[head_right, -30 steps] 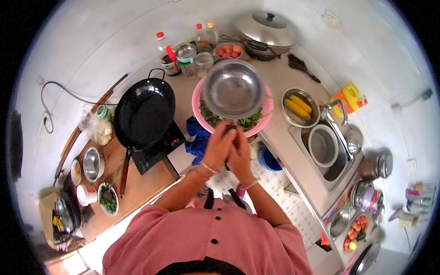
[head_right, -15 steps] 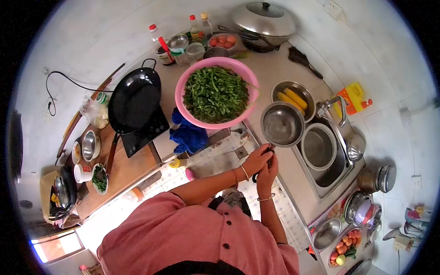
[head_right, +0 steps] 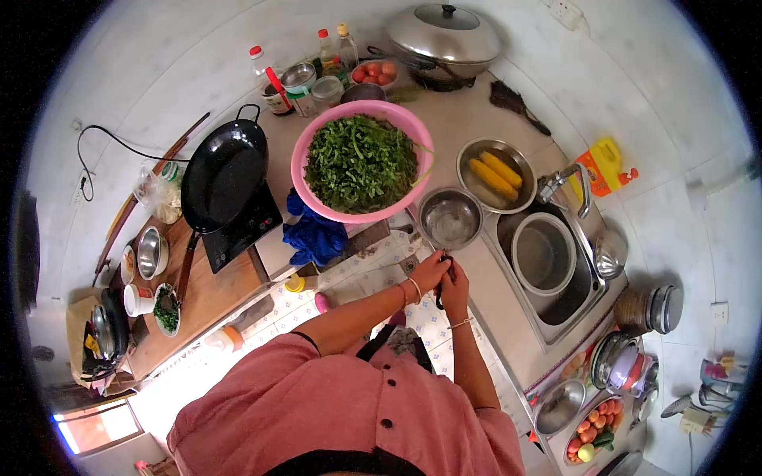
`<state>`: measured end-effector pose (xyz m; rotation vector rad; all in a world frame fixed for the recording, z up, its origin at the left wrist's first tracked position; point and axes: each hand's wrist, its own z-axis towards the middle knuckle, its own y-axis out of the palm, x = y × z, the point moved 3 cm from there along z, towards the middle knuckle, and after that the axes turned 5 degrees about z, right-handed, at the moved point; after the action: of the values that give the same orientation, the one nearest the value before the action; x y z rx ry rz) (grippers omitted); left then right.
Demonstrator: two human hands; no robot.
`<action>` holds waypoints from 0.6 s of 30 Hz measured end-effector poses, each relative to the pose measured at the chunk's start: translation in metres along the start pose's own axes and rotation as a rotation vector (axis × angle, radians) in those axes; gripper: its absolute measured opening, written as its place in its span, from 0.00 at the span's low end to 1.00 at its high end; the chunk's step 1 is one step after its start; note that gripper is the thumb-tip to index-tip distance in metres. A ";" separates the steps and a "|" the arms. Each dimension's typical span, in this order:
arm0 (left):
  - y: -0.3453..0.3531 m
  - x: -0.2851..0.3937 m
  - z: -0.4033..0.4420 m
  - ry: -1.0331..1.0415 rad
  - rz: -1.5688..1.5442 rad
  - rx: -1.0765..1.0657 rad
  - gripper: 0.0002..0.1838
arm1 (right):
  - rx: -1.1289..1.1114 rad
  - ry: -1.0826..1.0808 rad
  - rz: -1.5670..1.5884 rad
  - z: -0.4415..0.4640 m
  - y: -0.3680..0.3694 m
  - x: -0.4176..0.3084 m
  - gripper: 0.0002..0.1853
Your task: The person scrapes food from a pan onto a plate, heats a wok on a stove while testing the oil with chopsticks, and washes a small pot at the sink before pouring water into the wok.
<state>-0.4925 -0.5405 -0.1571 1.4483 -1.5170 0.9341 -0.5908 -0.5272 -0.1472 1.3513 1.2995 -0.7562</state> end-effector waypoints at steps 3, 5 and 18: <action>0.014 -0.039 0.027 -0.077 0.026 -0.065 0.15 | -0.051 0.020 -0.076 0.010 -0.025 0.007 0.13; 0.017 -0.039 0.030 0.061 0.115 -0.094 0.15 | -0.077 0.083 -0.198 0.014 -0.041 0.002 0.12; -0.098 0.111 -0.048 0.156 -1.095 0.013 0.24 | -0.097 -0.141 0.318 0.060 0.073 -0.151 0.30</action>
<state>-0.3921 -0.5457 -0.0386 1.8157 -0.4220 0.3467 -0.5391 -0.6144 -0.0010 1.3591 0.9683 -0.5503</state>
